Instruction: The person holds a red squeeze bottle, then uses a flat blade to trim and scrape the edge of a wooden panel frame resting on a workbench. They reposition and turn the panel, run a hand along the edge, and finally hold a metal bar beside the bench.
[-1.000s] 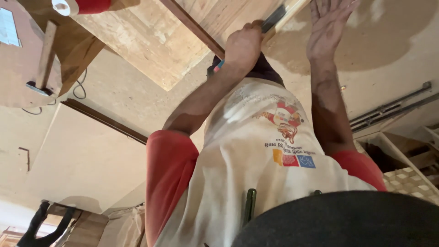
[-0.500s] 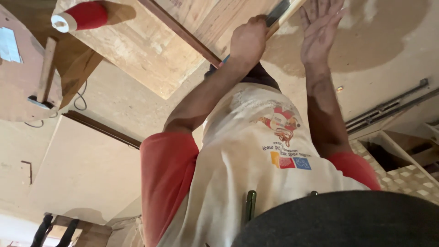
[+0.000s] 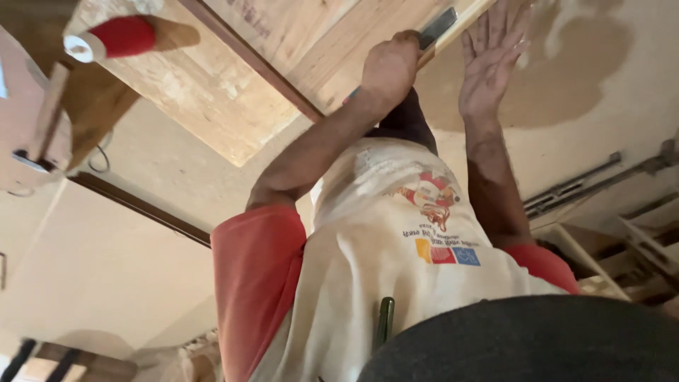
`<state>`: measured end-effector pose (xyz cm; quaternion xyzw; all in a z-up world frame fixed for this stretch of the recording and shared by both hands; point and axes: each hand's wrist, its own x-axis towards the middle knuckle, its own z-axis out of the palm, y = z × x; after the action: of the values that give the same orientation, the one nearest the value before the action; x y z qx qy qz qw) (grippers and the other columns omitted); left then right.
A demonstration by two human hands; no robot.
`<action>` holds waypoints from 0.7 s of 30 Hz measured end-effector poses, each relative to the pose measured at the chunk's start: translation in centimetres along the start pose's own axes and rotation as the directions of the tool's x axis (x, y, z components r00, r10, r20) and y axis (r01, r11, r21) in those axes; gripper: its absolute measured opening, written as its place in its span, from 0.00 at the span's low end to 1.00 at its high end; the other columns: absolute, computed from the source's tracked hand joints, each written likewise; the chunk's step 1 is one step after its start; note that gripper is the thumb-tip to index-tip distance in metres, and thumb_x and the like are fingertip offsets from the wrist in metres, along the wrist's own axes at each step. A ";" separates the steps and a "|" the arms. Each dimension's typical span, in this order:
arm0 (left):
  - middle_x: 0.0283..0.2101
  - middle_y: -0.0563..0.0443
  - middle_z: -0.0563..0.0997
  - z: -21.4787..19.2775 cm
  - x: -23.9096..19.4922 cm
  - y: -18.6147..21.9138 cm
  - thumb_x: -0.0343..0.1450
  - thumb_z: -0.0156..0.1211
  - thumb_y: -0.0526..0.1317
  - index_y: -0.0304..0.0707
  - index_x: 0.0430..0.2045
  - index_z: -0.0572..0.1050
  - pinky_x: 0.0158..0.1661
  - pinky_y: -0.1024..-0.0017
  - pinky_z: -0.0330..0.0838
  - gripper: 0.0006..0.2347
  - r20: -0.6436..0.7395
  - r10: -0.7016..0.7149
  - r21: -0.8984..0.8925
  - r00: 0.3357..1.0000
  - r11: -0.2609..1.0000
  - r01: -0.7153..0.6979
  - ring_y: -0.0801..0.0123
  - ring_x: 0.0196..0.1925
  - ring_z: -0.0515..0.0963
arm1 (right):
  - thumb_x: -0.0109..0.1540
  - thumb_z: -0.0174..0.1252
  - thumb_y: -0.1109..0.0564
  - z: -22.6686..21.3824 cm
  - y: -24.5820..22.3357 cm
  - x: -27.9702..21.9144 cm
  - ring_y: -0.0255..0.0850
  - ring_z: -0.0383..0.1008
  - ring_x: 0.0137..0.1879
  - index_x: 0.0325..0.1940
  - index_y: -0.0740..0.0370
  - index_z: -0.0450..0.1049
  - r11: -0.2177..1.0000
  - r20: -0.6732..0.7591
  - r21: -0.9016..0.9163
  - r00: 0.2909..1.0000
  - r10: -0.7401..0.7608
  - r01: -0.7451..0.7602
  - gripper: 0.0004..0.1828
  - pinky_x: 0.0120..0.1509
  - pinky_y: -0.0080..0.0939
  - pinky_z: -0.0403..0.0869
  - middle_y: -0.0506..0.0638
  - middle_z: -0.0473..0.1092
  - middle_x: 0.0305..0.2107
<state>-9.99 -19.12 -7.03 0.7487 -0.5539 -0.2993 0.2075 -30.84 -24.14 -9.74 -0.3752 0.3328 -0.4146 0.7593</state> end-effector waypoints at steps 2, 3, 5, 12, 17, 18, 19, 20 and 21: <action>0.34 0.37 0.82 0.8 1.3 0.3 0.70 0.61 0.39 0.33 0.34 0.76 0.33 0.57 0.77 0.07 0.008 -0.004 0.090 1.000 0.996 0.004 0.48 0.32 0.84 | 0.76 0.34 0.24 -1.8 -0.3 1.0 0.52 0.36 0.87 0.85 0.38 0.33 1.000 0.021 -0.024 1.000 -0.014 0.015 0.40 0.88 0.58 0.39 0.47 0.38 0.82; 0.34 0.37 0.82 0.9 2.1 0.4 0.70 0.61 0.39 0.33 0.34 0.76 0.33 0.57 0.77 0.07 -0.011 -0.014 0.093 1.000 0.996 0.015 0.48 0.32 0.84 | 0.76 0.34 0.24 -2.4 -0.7 2.6 0.52 0.36 0.87 0.85 0.38 0.33 1.000 0.043 -0.023 0.999 -0.012 0.013 0.40 0.88 0.58 0.39 0.47 0.38 0.82; 0.33 0.37 0.82 1.9 1.9 1.1 0.70 0.63 0.41 0.32 0.34 0.76 0.35 0.57 0.77 0.09 0.041 0.024 0.090 0.999 0.996 -0.027 0.49 0.33 0.84 | 0.76 0.35 0.24 -3.9 -1.7 3.1 0.52 0.37 0.87 0.85 0.37 0.32 1.000 0.048 -0.024 0.999 0.003 -0.002 0.40 0.89 0.58 0.38 0.47 0.38 0.82; 0.34 0.38 0.82 0.7 5.5 4.1 0.71 0.65 0.47 0.34 0.32 0.76 0.35 0.56 0.76 0.13 0.038 0.011 0.085 0.999 0.996 -0.015 0.48 0.34 0.83 | 0.75 0.36 0.22 -6.4 -4.9 5.9 0.52 0.39 0.87 0.85 0.38 0.32 0.998 0.100 -0.027 0.994 0.053 -0.050 0.42 0.88 0.57 0.41 0.46 0.38 0.81; 0.35 0.39 0.83 2.0 7.3 4.1 0.72 0.62 0.42 0.34 0.33 0.75 0.36 0.56 0.76 0.08 0.026 0.014 0.146 1.000 0.989 -0.017 0.48 0.35 0.83 | 0.75 0.35 0.23 -6.6 -5.9 6.1 0.50 0.43 0.86 0.84 0.36 0.31 0.996 0.145 -0.058 0.986 0.082 -0.074 0.41 0.87 0.53 0.46 0.45 0.40 0.81; 0.35 0.39 0.83 2.1 7.3 4.2 0.72 0.62 0.42 0.34 0.33 0.75 0.36 0.56 0.76 0.08 0.025 0.011 0.148 1.000 0.989 -0.015 0.48 0.35 0.83 | 0.75 0.35 0.23 -6.8 -5.9 6.0 0.50 0.43 0.86 0.84 0.36 0.31 0.996 0.147 -0.055 0.986 0.083 -0.076 0.41 0.87 0.53 0.46 0.45 0.40 0.81; 0.35 0.39 0.83 2.1 7.4 4.3 0.71 0.62 0.41 0.35 0.32 0.76 0.37 0.56 0.76 0.08 0.025 0.015 0.145 1.000 0.989 -0.018 0.48 0.36 0.83 | 0.75 0.35 0.23 -6.9 -6.0 5.9 0.50 0.43 0.86 0.84 0.36 0.31 0.995 0.156 -0.057 0.984 0.086 -0.078 0.40 0.87 0.53 0.47 0.44 0.40 0.81; 0.35 0.40 0.83 1.9 7.5 4.3 0.71 0.63 0.41 0.36 0.32 0.76 0.38 0.56 0.76 0.07 0.024 0.019 0.145 1.000 0.989 -0.022 0.48 0.37 0.83 | 0.75 0.35 0.23 -6.9 -5.9 5.9 0.50 0.44 0.86 0.84 0.36 0.31 0.995 0.165 -0.058 0.982 0.088 -0.079 0.40 0.86 0.52 0.48 0.43 0.39 0.81; 0.35 0.40 0.83 2.0 7.5 4.4 0.71 0.63 0.41 0.36 0.32 0.76 0.38 0.56 0.76 0.07 0.023 0.018 0.149 1.000 0.989 -0.021 0.48 0.37 0.83 | 0.75 0.35 0.23 -6.9 -6.1 6.0 0.50 0.44 0.86 0.84 0.36 0.31 0.995 0.168 -0.054 0.982 0.087 -0.079 0.40 0.86 0.52 0.48 0.43 0.39 0.81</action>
<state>-12.88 -27.54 -7.30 0.7535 -0.5841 -0.2630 0.1478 -36.22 -33.69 -9.19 -0.4127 0.2919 -0.3413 0.7925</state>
